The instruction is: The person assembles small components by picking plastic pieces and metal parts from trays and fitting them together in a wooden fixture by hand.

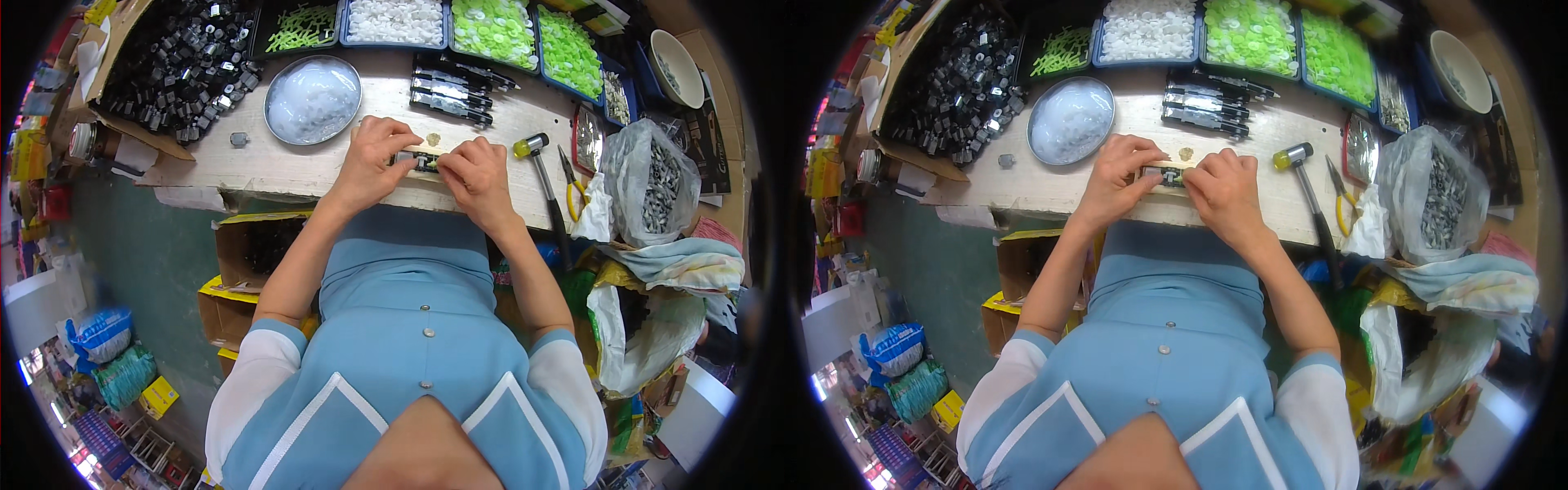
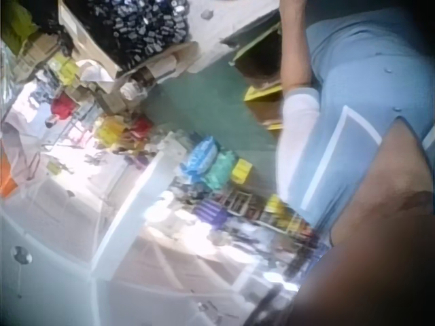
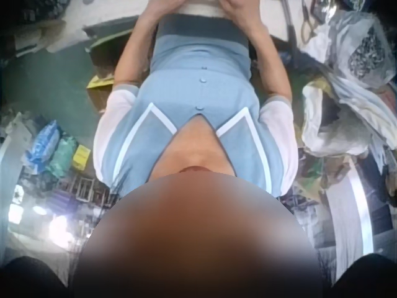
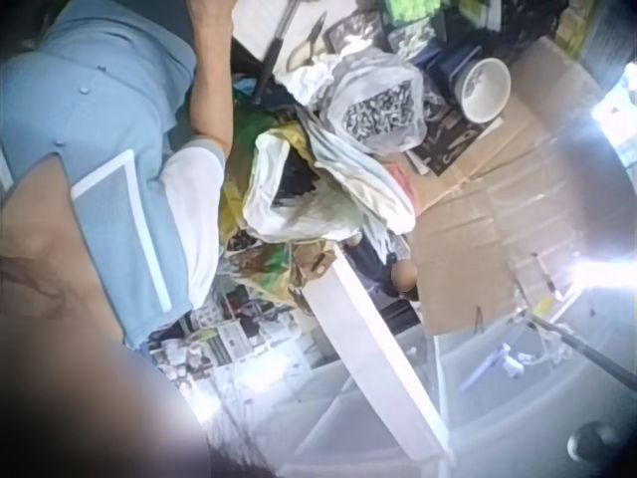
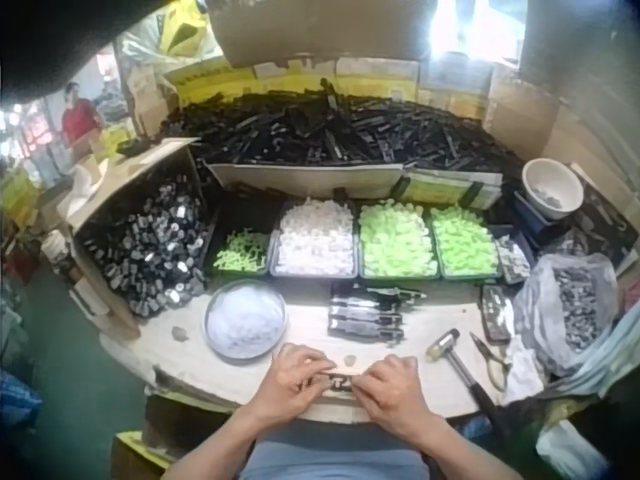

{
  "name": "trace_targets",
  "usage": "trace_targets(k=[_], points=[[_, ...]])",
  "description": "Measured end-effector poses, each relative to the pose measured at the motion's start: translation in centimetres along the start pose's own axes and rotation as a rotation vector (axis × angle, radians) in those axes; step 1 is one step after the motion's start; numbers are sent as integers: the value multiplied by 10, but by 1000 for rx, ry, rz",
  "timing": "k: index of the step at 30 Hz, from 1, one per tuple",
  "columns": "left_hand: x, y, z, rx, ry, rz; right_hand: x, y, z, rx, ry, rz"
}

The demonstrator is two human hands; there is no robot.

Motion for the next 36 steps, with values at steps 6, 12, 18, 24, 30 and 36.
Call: trace_targets(k=[6,12,18,24,30,36], points=[[0,0,16,181,128,-35,-2,-2,8,103,-87,-23],[0,12,26,265,235,-34,-6,-1,4,124,-20,12],[-11,29,32,482,342,-36,-28,-1,-31,-42,1,65],[-27,52,39,691,522,52,-86,-17,-96,-238,-80,294],[-69,167,118,416,362,287,-163,-39,-137,-198,-384,518],[-69,233,210,233,461,342,-198,-37,-129,-18,-676,618]])
Point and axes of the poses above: each hand's wrist, its own y-axis towards the middle knuckle, its own z-axis out of the palm, x = y × z, the point moved 5 cm from there along y, towards the middle knuckle, and after that the axes turned 7 degrees about -x, right-handed, at the moved point
